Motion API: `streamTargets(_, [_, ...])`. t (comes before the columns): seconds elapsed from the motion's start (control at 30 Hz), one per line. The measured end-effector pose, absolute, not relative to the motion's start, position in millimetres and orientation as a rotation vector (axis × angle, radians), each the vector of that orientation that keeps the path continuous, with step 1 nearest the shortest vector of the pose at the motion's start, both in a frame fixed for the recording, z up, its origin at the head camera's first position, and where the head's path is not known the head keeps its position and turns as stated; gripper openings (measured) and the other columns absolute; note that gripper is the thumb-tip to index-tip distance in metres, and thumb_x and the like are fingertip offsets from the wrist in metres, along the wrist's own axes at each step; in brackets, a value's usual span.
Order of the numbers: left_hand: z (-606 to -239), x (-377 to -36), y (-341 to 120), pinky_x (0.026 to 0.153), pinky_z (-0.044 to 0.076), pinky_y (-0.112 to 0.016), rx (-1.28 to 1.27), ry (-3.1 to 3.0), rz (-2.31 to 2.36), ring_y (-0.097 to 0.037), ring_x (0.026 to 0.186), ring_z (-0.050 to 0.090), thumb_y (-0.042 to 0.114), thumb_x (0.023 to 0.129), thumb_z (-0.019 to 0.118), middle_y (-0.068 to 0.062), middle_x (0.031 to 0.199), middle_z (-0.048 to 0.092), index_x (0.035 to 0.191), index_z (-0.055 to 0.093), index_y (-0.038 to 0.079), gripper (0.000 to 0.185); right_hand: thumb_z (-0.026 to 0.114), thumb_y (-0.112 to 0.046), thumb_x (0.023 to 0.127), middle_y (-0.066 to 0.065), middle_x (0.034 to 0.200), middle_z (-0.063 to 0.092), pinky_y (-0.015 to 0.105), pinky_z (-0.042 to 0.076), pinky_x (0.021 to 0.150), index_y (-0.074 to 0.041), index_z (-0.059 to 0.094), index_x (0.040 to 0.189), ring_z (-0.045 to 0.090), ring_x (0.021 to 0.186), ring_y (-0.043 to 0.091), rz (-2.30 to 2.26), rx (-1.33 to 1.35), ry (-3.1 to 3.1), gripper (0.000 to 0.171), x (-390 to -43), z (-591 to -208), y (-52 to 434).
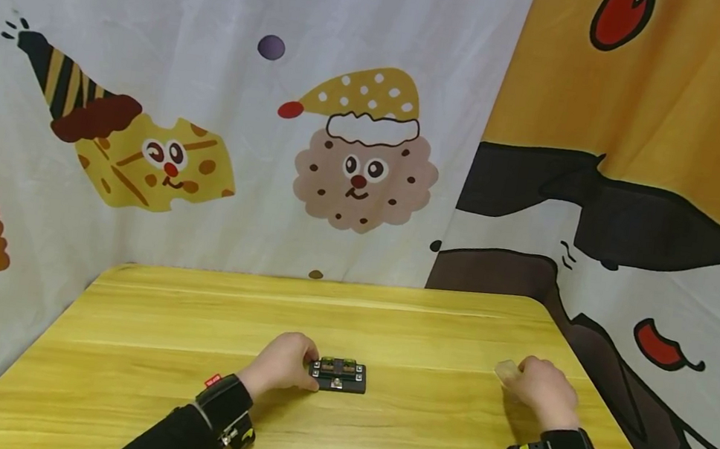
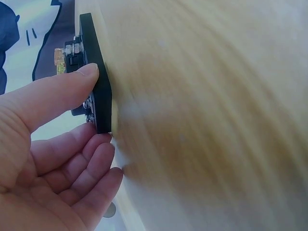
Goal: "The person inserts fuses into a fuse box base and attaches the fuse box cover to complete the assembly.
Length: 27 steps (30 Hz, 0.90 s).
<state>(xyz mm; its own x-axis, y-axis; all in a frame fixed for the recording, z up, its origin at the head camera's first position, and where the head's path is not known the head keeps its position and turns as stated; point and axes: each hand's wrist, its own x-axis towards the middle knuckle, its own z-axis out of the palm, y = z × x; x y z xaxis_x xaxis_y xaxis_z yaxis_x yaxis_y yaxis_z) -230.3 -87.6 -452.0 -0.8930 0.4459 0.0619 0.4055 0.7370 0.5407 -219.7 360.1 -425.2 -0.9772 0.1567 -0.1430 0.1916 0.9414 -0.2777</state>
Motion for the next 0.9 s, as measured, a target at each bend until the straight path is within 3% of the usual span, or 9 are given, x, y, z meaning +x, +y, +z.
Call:
streamTargets(0.23, [-451, -230, -88, 0.076, 0.051, -0.040, 0.687, 2.856, 0.863, -0.020, 0.080, 0.060, 0.021, 0.064, 0.094, -0.003, 0.088, 0.067, 0.095, 0.073, 0.003, 0.041, 0.070, -0.028, 0.088, 0.024, 0.107, 0.060, 0.054, 0.047, 0.073, 0.006, 0.062, 0.120, 0.058, 0.091, 0.036, -0.401, 0.174, 3.054, 0.047, -224, -426, 348])
streamTargets(0.9, [-453, -232, -88, 0.075, 0.051, -0.038, 0.695, 2.866, 0.853, -0.019, 0.079, 0.060, 0.022, 0.065, 0.093, -0.003, 0.087, 0.066, 0.096, 0.073, 0.003, 0.042, 0.079, -0.015, 0.082, 0.014, 0.097, 0.065, 0.047, 0.051, 0.075, 0.001, 0.071, 0.107, 0.063, 0.088, 0.032, -0.461, -0.346, 3.320, 0.030, -230, -432, 262])
